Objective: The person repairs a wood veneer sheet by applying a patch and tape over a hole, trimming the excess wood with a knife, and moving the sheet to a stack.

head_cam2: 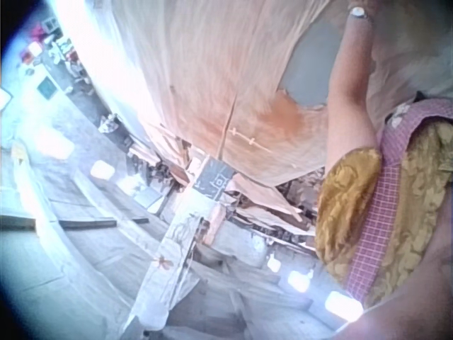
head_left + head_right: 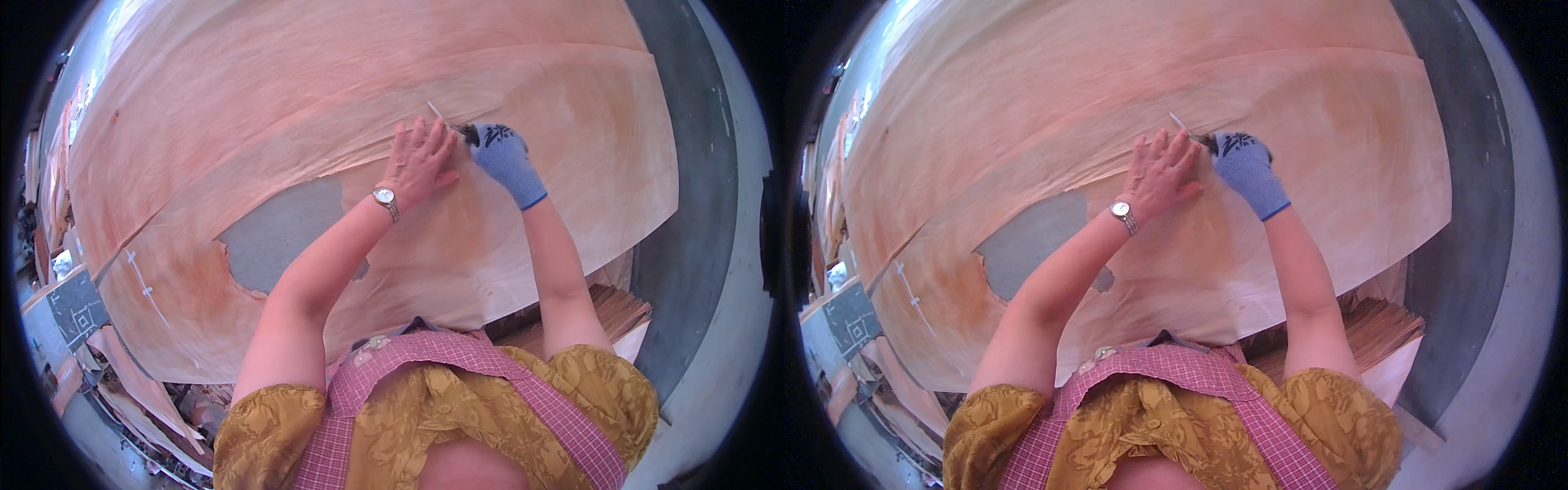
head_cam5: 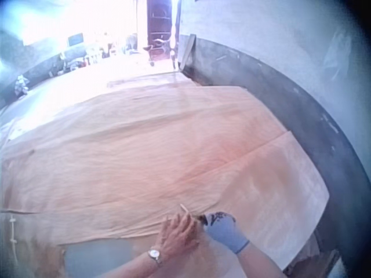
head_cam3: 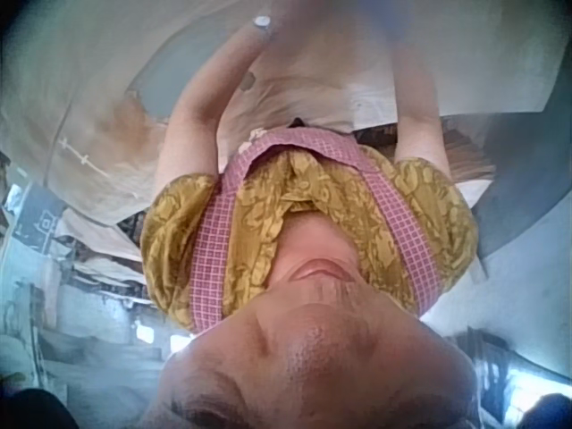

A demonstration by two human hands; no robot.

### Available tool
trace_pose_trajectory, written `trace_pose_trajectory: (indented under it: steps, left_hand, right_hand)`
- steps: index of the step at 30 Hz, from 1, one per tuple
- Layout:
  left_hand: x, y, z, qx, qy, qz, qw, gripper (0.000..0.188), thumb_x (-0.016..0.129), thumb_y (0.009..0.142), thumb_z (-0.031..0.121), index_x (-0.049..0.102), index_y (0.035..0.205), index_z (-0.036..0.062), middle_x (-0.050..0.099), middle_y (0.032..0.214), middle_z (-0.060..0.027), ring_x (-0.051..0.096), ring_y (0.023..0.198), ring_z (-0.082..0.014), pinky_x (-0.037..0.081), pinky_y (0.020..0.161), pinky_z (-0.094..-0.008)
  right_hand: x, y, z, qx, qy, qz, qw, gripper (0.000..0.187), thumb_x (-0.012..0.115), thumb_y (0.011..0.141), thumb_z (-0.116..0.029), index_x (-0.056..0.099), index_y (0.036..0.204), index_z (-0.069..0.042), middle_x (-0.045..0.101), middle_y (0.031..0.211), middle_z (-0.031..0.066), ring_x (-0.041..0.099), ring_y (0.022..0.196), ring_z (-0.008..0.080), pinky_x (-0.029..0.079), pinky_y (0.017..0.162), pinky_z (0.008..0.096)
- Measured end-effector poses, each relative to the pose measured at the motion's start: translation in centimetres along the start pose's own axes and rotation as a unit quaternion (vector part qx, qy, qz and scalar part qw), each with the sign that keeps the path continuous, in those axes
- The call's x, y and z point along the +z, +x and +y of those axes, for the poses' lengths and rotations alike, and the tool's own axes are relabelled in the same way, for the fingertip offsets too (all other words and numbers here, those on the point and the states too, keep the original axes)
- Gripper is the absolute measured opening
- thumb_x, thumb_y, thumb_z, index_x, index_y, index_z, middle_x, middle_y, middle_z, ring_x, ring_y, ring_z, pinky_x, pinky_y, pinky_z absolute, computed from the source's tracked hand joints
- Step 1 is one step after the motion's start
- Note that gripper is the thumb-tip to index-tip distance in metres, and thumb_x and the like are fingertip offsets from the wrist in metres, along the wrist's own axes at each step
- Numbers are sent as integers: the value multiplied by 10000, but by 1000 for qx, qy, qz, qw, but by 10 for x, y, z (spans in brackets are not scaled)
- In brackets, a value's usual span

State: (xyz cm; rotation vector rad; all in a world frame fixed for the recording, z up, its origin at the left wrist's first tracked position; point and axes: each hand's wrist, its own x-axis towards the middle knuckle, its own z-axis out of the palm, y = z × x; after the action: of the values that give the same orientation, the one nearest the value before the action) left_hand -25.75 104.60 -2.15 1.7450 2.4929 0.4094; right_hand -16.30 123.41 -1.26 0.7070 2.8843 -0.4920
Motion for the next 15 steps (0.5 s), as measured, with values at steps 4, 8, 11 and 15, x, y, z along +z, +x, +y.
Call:
trace_pose_trajectory:
  steps: [4,8,11,15]
  left_hand:
    - [5,-1,-2,-5,9,14,1000,729,659,816,531,469,1421,172,408,1499,-82,364,1358,-339,279,1062,-565]
    - [1,-1,2,1,-20,37,999,714,662,819,515,473,1415,171,407,1498,-91,362,1354,-339,299,1038,-542]
    - [-1,-2,2,-1,-19,27,999,705,651,827,516,474,1415,172,404,1500,-91,352,1362,-338,294,1047,-534]
    - [0,-2,-1,-5,-20,31,999,682,635,836,518,488,1405,173,394,1507,-95,347,1363,-334,305,1036,-521]
  right_hand:
    - [-47,15,11,95,50,-23,994,301,551,950,-308,679,978,-37,699,830,183,698,748,288,539,681,441]
    - [-30,25,14,140,431,-107,885,455,569,940,-442,685,965,-3,689,759,157,661,567,202,521,550,364]
    - [-27,42,3,144,166,-148,964,517,573,921,-504,686,995,-5,710,797,165,692,643,248,538,614,388]
    - [-25,31,-6,96,-143,54,984,618,570,857,-636,719,948,-44,711,752,154,713,792,307,540,760,413]
